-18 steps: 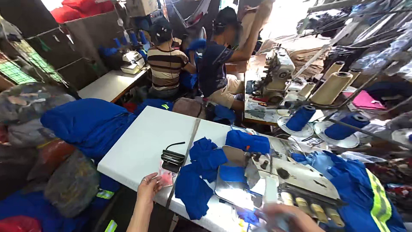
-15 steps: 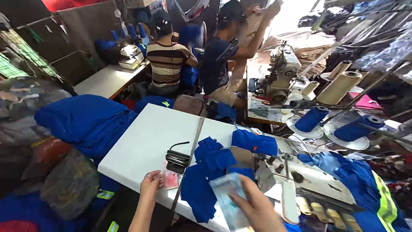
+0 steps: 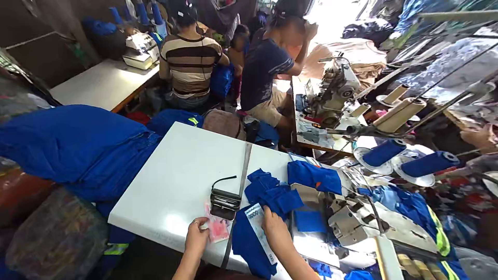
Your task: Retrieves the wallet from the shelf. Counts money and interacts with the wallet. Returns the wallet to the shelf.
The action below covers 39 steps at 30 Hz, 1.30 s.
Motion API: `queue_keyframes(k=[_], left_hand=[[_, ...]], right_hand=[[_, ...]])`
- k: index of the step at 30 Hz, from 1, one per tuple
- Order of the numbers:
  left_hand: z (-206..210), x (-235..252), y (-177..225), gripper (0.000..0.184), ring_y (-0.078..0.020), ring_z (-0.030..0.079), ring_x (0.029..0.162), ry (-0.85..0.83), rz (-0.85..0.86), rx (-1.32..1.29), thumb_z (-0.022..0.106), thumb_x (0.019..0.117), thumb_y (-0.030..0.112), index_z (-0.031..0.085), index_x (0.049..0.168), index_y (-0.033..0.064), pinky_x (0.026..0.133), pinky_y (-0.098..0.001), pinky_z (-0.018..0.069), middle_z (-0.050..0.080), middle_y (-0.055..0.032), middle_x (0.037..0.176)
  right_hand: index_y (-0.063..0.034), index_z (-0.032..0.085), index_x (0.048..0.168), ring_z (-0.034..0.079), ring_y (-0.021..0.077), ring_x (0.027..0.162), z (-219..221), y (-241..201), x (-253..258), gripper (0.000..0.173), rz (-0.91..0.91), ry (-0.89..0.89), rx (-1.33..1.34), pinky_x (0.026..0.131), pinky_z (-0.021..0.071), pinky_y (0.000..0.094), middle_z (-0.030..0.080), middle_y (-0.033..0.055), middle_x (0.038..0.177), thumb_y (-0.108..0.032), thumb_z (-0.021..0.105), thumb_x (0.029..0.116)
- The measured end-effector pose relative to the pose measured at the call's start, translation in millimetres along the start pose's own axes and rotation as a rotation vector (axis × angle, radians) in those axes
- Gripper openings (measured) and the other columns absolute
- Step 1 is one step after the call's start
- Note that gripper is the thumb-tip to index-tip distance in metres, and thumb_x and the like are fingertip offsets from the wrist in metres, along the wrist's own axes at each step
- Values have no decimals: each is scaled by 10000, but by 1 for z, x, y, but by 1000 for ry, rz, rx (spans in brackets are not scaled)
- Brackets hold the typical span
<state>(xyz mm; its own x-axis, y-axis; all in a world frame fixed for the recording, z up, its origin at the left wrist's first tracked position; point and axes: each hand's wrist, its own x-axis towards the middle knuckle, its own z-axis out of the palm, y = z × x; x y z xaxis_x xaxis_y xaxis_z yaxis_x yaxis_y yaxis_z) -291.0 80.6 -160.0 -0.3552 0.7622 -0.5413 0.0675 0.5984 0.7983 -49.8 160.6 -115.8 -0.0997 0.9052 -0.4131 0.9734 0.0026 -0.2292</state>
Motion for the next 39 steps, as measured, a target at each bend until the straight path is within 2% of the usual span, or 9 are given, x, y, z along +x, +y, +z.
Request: queue_keyframes(k=[3,6,9,11,15,23,29,35,39], left_hand=[[2,9,2,482,-363,588,1238,1,35,78,688,864,-27,578,1331,-62,1009,-477,520,554,-274,1375],[2,12,10,597,-376,540,1304,5,36,200,759,841,34,538,1389,-50,1058,-470,487,517,-281,1422],[6,16,12,732,-389,527,1312,28,61,230,812,788,47,489,1441,-28,1032,-459,514,450,-294,1468],[10,17,12,805,-393,529,1309,50,52,246,841,767,54,458,1472,-15,1020,-453,528,418,-297,1489],[17,18,14,933,-422,557,1262,95,35,301,901,726,161,422,1512,9,997,-497,533,424,-298,1480],[29,18,23,1014,-437,579,1233,43,7,569,909,732,311,388,1560,44,1024,-553,497,477,-258,1476],[27,32,41,972,-387,555,1293,-18,-22,713,854,783,284,343,1582,71,1099,-567,409,580,-189,1412],[23,43,47,565,-361,563,1271,-133,-85,794,814,837,341,667,1278,20,1079,-541,428,622,-181,1332],[24,41,41,500,-381,562,1249,-92,6,749,826,826,295,703,1219,11,1057,-530,450,588,-207,1349]], right_hand=[[25,527,1440,653,456,1112,-11,-22,-12,487,-91,187,-169,915,527,577,659,278,1207,-19,606,962],[11,586,1392,639,449,1163,-19,-46,-6,509,-309,234,-138,957,515,593,643,270,1276,-28,701,897],[-101,492,1515,458,489,1395,-11,-69,19,702,-508,74,-131,1124,357,669,468,288,1516,-48,748,863],[-168,367,1596,385,508,1438,-2,-82,38,786,-546,-82,-173,1155,294,687,384,296,1572,-43,707,898],[-140,338,1590,553,459,1284,-9,-92,67,685,-443,-267,-80,1012,490,600,542,259,1416,46,519,956],[-97,444,1507,656,348,1162,-28,-71,102,595,-296,-331,302,1003,505,560,668,204,1250,-52,611,937],[-100,429,1511,670,311,1146,-15,-59,107,621,-207,-361,459,990,530,521,661,190,1272,-81,635,926],[-110,417,1512,691,296,1098,-12,-58,107,625,-145,-378,537,939,564,502,653,188,1277,-75,634,927],[-115,446,1504,665,324,1154,-22,-65,104,601,-179,-356,440,988,522,538,663,195,1267,-60,620,931]])
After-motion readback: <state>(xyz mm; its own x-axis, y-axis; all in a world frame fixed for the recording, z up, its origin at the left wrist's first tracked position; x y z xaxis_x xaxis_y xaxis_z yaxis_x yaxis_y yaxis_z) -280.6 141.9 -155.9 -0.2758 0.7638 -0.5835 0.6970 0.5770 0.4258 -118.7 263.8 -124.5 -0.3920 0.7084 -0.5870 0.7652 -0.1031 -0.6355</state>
